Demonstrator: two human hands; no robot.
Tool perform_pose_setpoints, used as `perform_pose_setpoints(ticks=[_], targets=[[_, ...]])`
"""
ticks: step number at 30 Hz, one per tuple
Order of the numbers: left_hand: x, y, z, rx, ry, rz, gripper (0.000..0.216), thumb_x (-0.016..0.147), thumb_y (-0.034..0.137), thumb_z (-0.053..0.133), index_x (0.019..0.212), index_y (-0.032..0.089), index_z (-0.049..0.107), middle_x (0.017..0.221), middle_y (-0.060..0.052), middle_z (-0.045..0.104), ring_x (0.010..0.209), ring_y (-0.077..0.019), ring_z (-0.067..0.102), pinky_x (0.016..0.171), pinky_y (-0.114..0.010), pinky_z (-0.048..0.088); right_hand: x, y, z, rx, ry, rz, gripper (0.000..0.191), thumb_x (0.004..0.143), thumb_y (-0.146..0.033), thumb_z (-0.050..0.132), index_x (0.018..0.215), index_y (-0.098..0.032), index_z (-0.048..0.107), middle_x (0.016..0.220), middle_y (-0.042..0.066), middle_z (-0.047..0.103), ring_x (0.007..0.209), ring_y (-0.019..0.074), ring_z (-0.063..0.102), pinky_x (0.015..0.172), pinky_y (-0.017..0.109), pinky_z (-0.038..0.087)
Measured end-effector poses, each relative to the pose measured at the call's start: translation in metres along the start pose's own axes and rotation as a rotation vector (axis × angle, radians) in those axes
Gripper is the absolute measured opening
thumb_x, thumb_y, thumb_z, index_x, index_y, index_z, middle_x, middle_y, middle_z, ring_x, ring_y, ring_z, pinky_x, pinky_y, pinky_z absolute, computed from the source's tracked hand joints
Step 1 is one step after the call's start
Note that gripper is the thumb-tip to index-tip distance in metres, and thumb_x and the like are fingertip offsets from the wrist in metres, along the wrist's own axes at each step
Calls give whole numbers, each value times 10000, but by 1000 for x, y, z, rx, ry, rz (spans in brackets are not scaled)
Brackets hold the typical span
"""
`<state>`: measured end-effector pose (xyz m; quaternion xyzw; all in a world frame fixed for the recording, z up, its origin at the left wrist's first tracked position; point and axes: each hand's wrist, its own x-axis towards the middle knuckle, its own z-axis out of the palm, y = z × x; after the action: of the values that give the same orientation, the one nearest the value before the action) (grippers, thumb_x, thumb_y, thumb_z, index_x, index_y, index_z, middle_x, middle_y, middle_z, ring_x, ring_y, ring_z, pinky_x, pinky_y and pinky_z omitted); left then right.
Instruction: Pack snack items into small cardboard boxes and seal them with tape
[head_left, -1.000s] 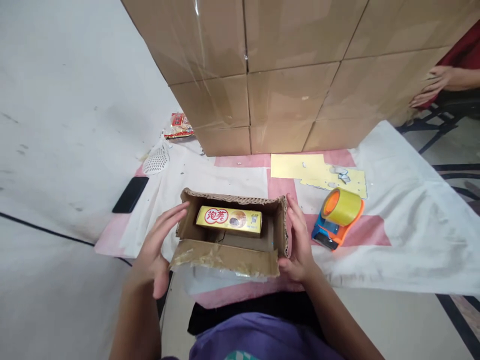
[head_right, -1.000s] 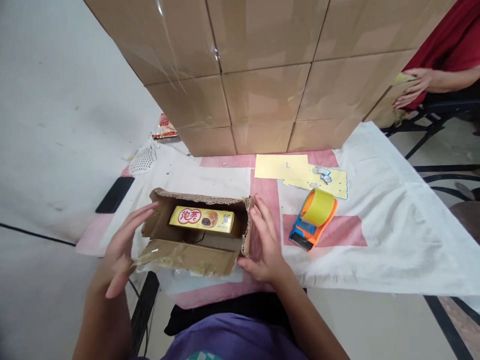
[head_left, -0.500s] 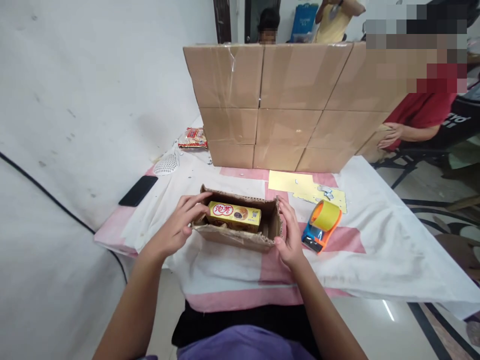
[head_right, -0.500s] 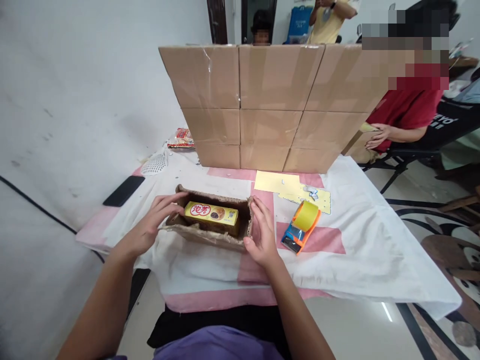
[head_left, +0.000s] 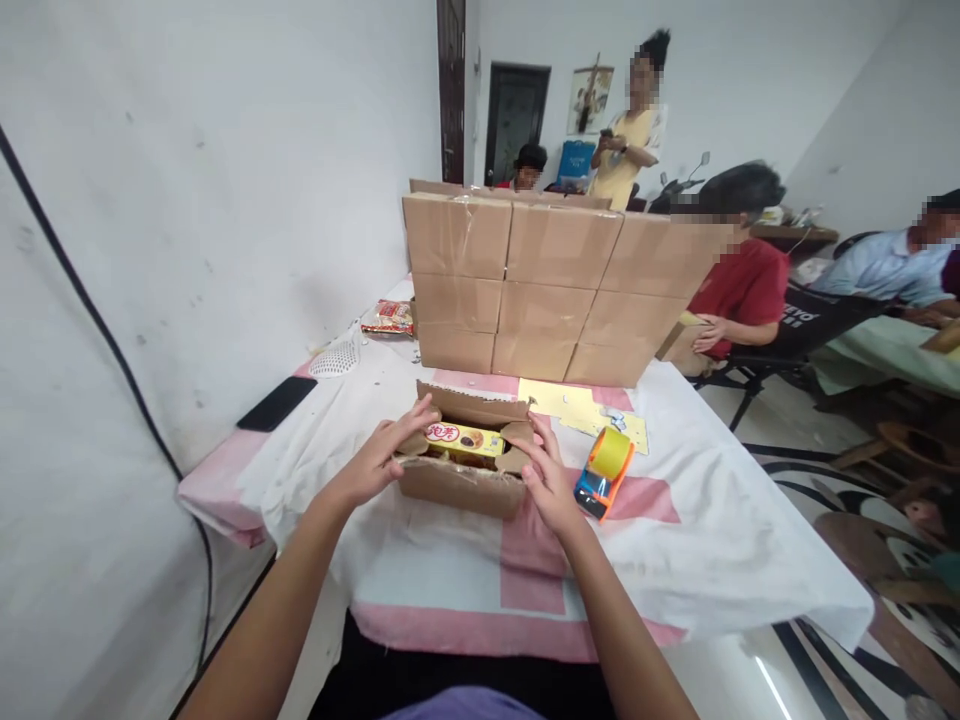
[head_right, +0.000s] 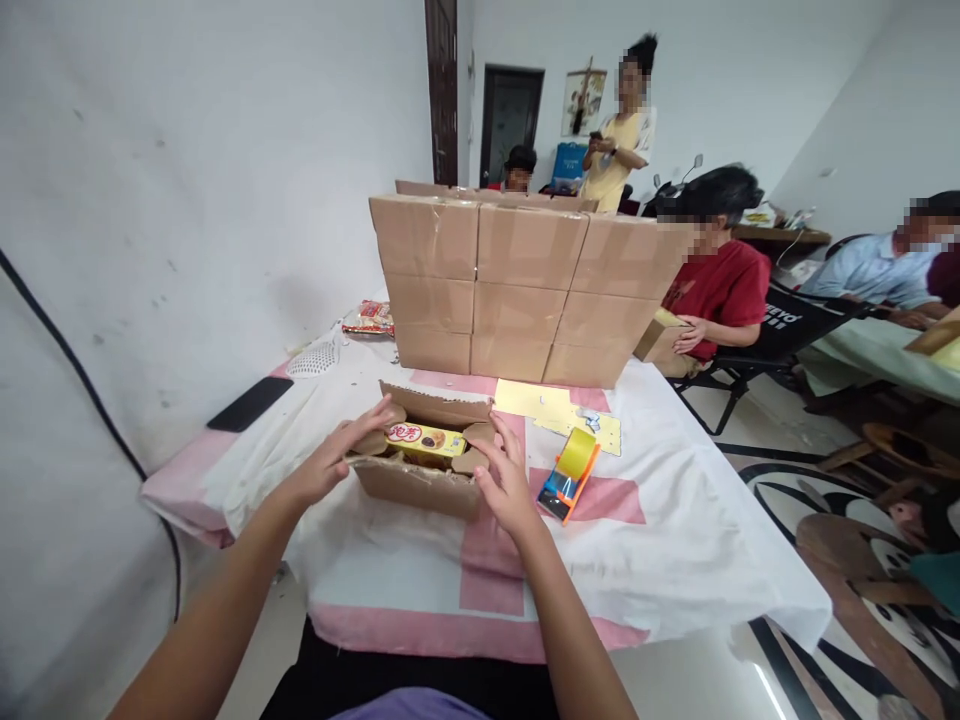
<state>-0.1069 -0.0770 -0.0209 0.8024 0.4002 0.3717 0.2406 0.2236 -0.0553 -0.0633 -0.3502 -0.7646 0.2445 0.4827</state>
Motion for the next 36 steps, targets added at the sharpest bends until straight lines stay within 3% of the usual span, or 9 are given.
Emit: perform_pose_setpoints(ticks=[8, 13, 17, 21, 23, 26, 30, 33, 36], targets=[[-12, -13, 7, -152, 159, 140, 931, 781, 897, 466, 1404, 219, 598, 1515, -197, 540, 1398, -409, 510, 1165, -558, 390, 8, -9, -3, 158, 2, 205, 328, 904, -264, 508, 1161, -288, 710, 1645, 35, 307, 1561, 260, 246, 1281, 480, 207], [-28, -13, 15, 25, 204, 285, 857, 722, 846, 634, 1313, 228, 675, 1300, -176, 710, 1383, -411, 532, 1145, -567, 413, 14, -4, -8, 212, -7, 323, 368, 812, -246, 535, 1134, -273, 709, 1669, 43, 296, 1576, 289, 211, 1245, 518, 260], [-28, -8, 36, 105, 459, -2, 426, 905, 537, 672, 1199, 231, 705, 1101, -116, 772, 1085, -299, 723, 930, -431, 577, 22, -2, -6, 304, 26, 300, 401, 889, -331, 544, 1276, -293, 638, 1668, 43, 325, 1573, 269, 230, 1256, 512, 233], [-15, 0, 47, 100, 692, -209, 521, 920, 409, 644, 1390, 216, 531, 1297, -144, 657, 1130, -258, 682, 821, -358, 592, 34, -5, -1, 423, 102, 149, 567, 979, -475, 485, 1509, -290, 407, 1560, 88, 502, 1465, 253, 439, 1221, 492, 311], [-9, 9, 45, 239, 673, -126, 507, 926, 358, 627, 1402, 220, 521, 1439, -160, 563, 1302, -278, 582, 945, -409, 554, 37, -9, 2, 300, 75, 90, 496, 991, -500, 472, 1426, -264, 510, 1321, 99, 696, 1351, 277, 548, 1190, 512, 331], [-4, 28, 44, 504, 487, -2, 373, 989, 302, 545, 1357, 258, 583, 1409, -99, 637, 1357, -267, 555, 1151, -513, 378, 36, -16, 3, 77, 2, 52, 378, 1013, -485, 440, 1226, -256, 652, 973, 69, 787, 1190, 299, 628, 1160, 549, 313], [0, 47, 54, 630, 149, 48, 409, 992, 422, 569, 1375, 286, 618, 1437, -55, 643, 1366, -280, 567, 1167, -493, 346, 23, -20, -9, 47, 67, 13, 359, 1020, -432, 428, 1265, -253, 621, 1130, 79, 758, 1188, 277, 627, 1131, 527, 361], [4, 46, 61, 626, 101, 23, 494, 939, 489, 639, 1392, 293, 626, 1456, -41, 624, 1393, -318, 539, 1131, -489, 391, 6, -6, -38, -107, 417, 41, 364, 948, -410, 535, 1254, -227, 609, 1319, 119, 645, 1276, 281, 559, 1147, 502, 372], [10, 38, 62, 576, 111, 28, 477, 938, 488, 644, 1377, 302, 647, 1440, -34, 636, 1375, -338, 554, 1125, -506, 389, -12, 23, -73, -248, 814, 337, 622, 772, -453, 681, 1304, -165, 536, 1369, 181, 545, 1289, 327, 513, 1153, 532, 358]])
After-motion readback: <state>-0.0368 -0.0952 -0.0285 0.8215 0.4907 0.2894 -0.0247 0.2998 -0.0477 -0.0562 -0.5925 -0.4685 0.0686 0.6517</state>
